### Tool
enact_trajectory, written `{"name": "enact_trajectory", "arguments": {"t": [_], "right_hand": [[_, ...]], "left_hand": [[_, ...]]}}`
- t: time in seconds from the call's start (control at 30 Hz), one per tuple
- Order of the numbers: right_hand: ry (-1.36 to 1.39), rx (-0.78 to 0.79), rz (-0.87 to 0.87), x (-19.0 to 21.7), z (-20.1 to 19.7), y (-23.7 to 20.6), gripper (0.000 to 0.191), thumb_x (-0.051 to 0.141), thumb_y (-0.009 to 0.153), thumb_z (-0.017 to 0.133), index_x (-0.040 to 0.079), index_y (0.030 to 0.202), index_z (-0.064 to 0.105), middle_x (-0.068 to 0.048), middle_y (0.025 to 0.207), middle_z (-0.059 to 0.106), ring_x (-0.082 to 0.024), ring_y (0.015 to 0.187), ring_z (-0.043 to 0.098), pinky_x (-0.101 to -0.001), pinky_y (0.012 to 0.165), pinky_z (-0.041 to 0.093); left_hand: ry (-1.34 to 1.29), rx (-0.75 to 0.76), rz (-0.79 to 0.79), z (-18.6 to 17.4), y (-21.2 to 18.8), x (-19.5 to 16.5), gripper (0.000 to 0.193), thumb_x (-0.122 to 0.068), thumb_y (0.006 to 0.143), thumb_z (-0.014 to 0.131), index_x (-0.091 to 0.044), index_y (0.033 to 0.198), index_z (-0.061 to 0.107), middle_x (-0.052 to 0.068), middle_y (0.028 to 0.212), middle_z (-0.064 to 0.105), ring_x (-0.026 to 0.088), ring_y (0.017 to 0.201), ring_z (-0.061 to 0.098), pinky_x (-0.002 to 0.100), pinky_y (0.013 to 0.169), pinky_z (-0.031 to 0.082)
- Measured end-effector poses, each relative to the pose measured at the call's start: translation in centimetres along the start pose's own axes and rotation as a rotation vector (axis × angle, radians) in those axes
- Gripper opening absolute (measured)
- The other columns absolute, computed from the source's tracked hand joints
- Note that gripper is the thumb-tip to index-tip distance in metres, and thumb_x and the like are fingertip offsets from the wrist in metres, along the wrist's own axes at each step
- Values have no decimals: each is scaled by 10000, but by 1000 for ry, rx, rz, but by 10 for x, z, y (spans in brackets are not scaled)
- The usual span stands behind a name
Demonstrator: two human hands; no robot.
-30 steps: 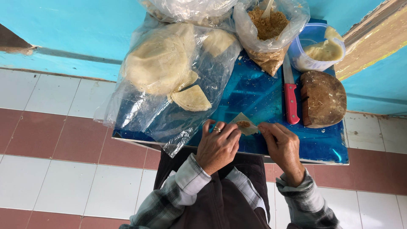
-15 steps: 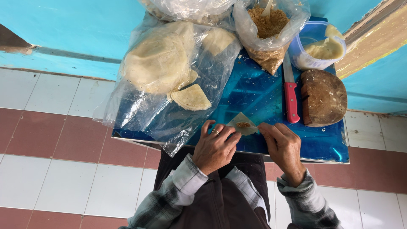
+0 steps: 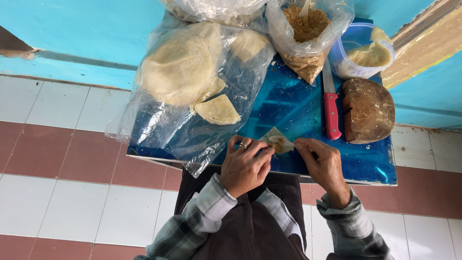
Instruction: The person folds triangular pieces of dough and fills them with a brown paste scooped from a plastic bag using a spoon, then presses the filled dough pieces closed and sets them on the table. They repeat this cycle, occasionally reaching into the bag of filling and handling dough pieces one at a time.
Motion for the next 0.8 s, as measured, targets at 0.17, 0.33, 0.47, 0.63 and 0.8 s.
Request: {"name": "enact_trajectory", "arguments": {"t": [0.17,0.33,0.47,0.63,0.8], "right_hand": [[43,83,192,-15,2,4,207,189,952,717,31,1069,781,-84,713,717,-89,578,581,-283,511,452],[89,151,234,-28,2,11,243,225,960,701,22,1070,776,-43,721,725,-54,648,598,-265,568,486],[212,243,288,-42,-1,21,234,210,971,690,11,1048,785,-19,773,739,-48,729,608,-248,644,502],[378,277,346,-50,-25,47,216,150,977,662,-3,1080,775,9,832,695,-46,743,571,-225,646,452],[343,-95,164,-49,-76,127,168,148,1072,658,23,1135,751,37,894,653,-33,781,530,-209,690,412]], "left_hand": [[-4,10,-24,-3,6,-3,212,-190,904,717,-119,1100,760,19,1059,677,219,956,613,497,989,396],[-31,-4,-41,-7,10,-4,222,-204,892,718,-134,1098,760,15,1053,684,226,958,621,503,989,391],[-136,-33,-80,-14,7,-1,247,-175,913,694,-141,1152,747,-7,1071,702,220,994,643,483,997,394],[-165,-86,-144,-15,3,3,232,-134,926,676,-114,1155,705,16,1016,683,230,939,649,448,942,440],[-8,-128,-291,-7,5,2,184,-157,939,704,-71,1099,671,68,980,632,276,881,615,425,783,452]]}}
Point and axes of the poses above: each hand's wrist, its own y-axis towards the middle knuckle, its own z-axis out of the palm, x = y × z, the point moved 3 cm from there along y, towards the middle knuckle
